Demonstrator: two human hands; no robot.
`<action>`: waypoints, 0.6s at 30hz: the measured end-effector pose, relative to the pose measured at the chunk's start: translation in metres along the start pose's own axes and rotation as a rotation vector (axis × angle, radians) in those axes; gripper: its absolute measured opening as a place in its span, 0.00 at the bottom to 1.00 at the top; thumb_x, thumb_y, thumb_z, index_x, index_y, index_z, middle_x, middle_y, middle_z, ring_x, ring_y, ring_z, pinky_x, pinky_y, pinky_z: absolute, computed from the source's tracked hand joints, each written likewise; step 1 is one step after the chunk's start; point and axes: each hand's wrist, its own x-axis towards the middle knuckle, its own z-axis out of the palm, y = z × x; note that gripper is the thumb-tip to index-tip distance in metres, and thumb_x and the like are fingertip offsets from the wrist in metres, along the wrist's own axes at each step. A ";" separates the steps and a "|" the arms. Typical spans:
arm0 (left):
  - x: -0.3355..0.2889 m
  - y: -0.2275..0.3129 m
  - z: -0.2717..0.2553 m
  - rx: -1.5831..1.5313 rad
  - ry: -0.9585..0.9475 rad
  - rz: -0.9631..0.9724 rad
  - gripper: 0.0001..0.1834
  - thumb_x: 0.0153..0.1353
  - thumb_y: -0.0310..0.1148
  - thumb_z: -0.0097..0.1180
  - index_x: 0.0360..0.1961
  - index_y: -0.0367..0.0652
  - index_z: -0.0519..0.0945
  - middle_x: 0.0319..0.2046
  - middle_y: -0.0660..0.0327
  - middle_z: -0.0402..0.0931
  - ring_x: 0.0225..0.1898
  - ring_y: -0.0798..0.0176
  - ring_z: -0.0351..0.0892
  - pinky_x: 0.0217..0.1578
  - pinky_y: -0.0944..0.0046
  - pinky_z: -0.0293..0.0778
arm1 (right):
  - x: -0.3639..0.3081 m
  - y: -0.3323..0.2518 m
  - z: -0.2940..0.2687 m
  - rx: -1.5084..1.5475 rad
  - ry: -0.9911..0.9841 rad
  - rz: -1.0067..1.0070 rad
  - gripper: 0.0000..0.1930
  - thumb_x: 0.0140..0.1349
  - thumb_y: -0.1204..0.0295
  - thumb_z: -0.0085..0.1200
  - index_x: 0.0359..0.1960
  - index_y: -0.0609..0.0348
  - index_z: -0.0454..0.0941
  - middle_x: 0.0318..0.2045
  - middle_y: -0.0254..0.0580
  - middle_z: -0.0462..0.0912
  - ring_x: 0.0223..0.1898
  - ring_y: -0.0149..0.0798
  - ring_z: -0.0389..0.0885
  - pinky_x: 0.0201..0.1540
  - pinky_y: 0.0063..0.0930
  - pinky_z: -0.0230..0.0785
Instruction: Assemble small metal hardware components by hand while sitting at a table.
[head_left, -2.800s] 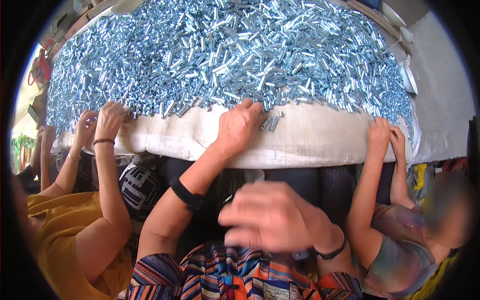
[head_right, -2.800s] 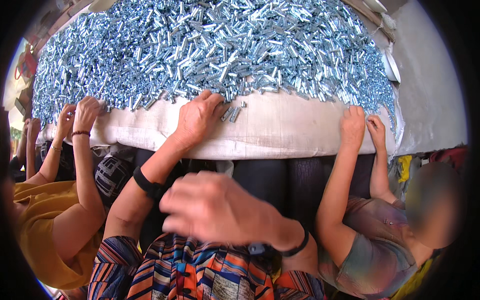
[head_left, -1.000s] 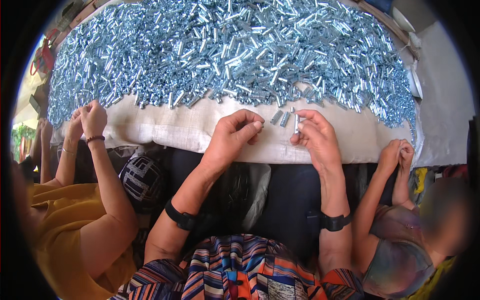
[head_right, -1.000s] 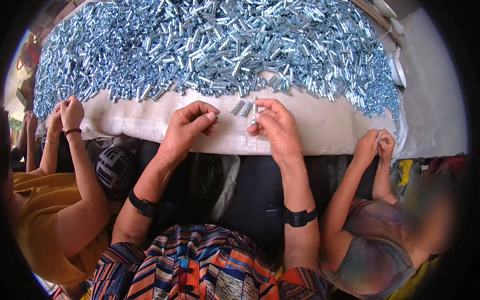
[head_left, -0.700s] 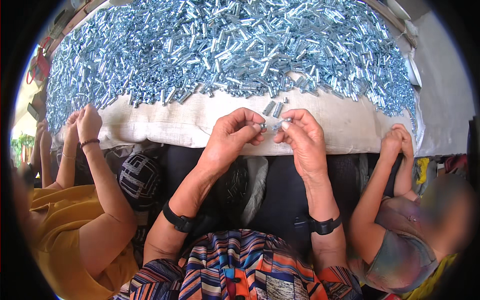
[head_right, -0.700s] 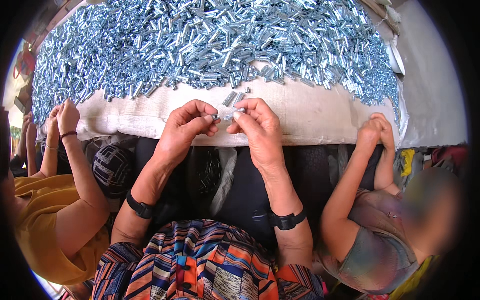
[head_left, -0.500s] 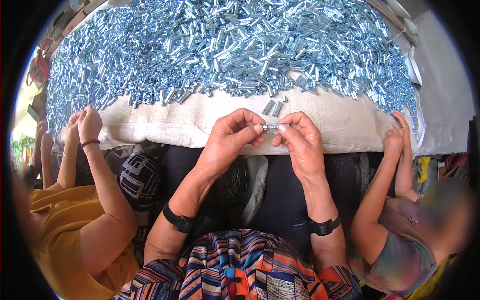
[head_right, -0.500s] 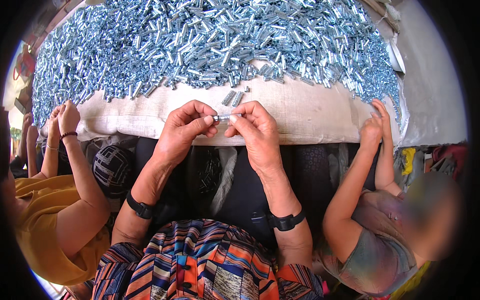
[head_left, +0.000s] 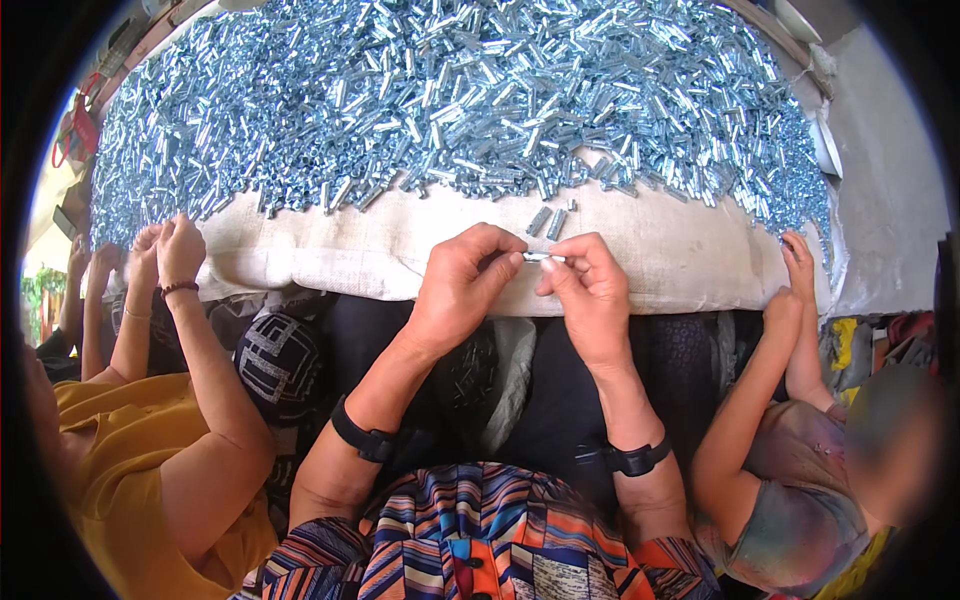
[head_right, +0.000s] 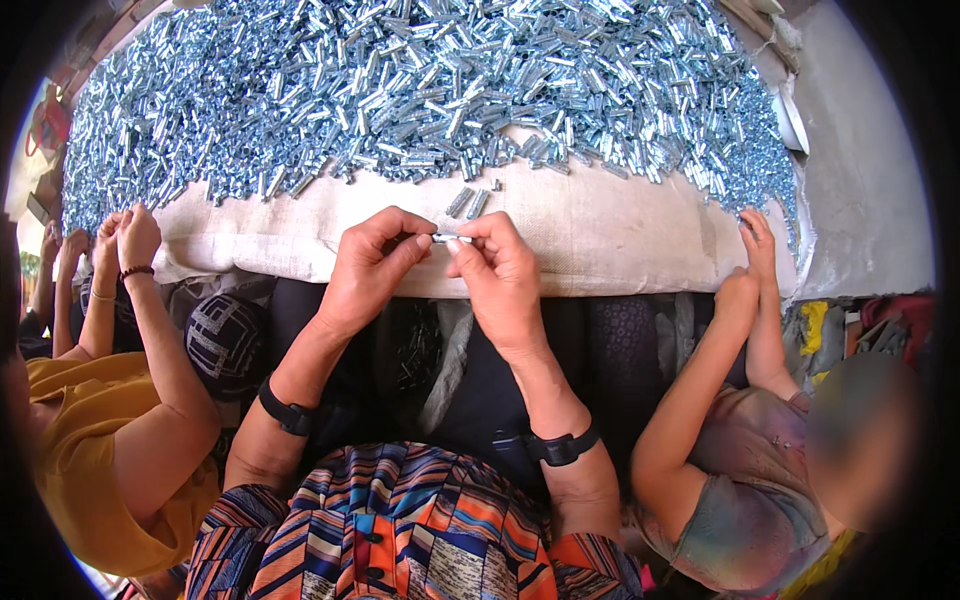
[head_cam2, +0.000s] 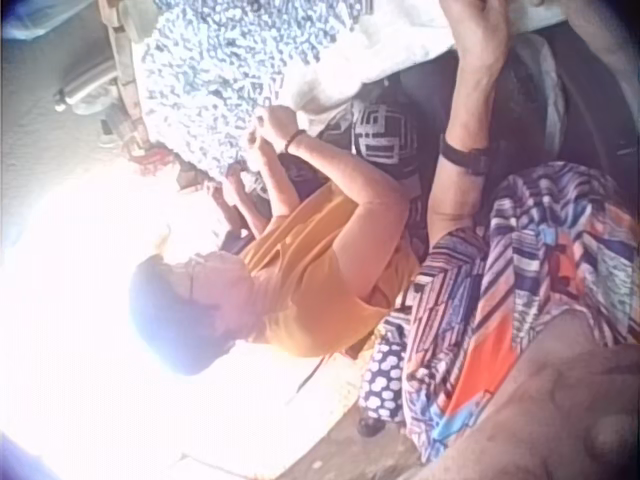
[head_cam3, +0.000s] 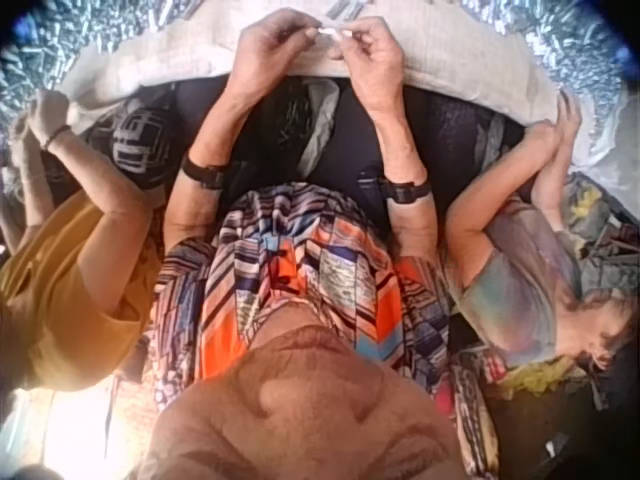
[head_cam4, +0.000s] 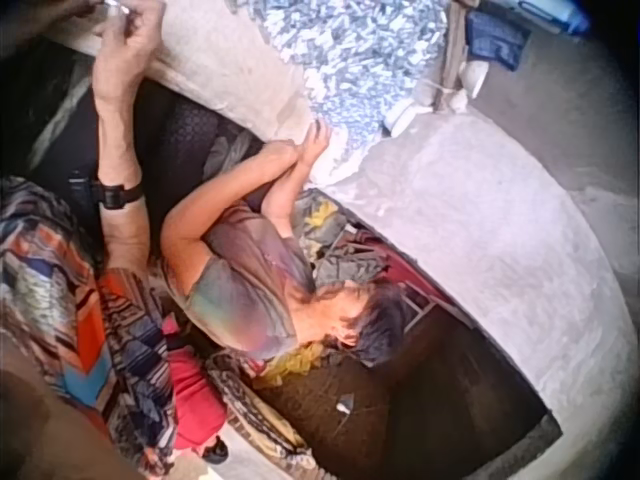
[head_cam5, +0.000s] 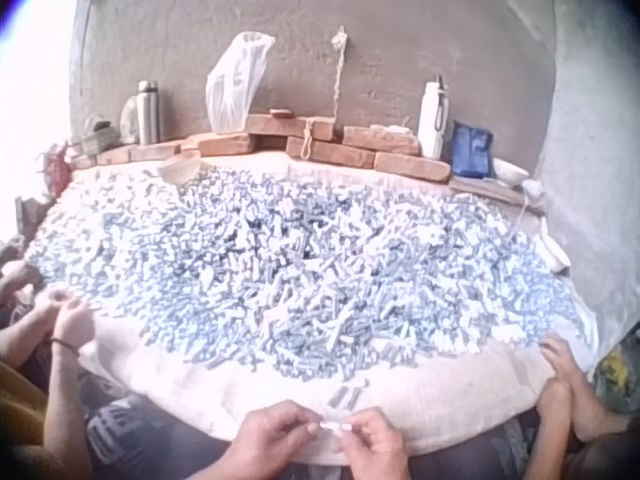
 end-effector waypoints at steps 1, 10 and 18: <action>0.001 -0.003 0.001 -0.004 -0.001 0.005 0.04 0.61 0.24 0.57 0.37 0.36 0.79 0.30 0.64 0.77 0.32 0.70 0.76 0.34 0.70 0.72 | 0.002 0.009 0.000 -0.153 0.018 0.022 0.06 0.62 0.78 0.55 0.36 0.60 0.70 0.23 0.37 0.78 0.25 0.31 0.79 0.28 0.25 0.69; 0.003 -0.012 -0.002 0.571 0.160 0.195 0.07 0.51 0.21 0.58 0.33 0.39 0.80 0.31 0.56 0.74 0.34 0.53 0.78 0.34 0.59 0.73 | 0.017 0.000 0.025 -0.823 -0.128 -0.323 0.09 0.57 0.79 0.54 0.34 0.61 0.65 0.27 0.55 0.77 0.32 0.59 0.78 0.33 0.49 0.69; 0.008 -0.016 -0.013 0.501 0.125 0.174 0.06 0.52 0.23 0.57 0.33 0.39 0.79 0.31 0.55 0.74 0.31 0.52 0.78 0.33 0.59 0.73 | 0.000 -0.020 0.010 -0.472 -0.314 0.007 0.12 0.57 0.69 0.62 0.33 0.64 0.73 0.20 0.46 0.79 0.21 0.38 0.78 0.28 0.33 0.70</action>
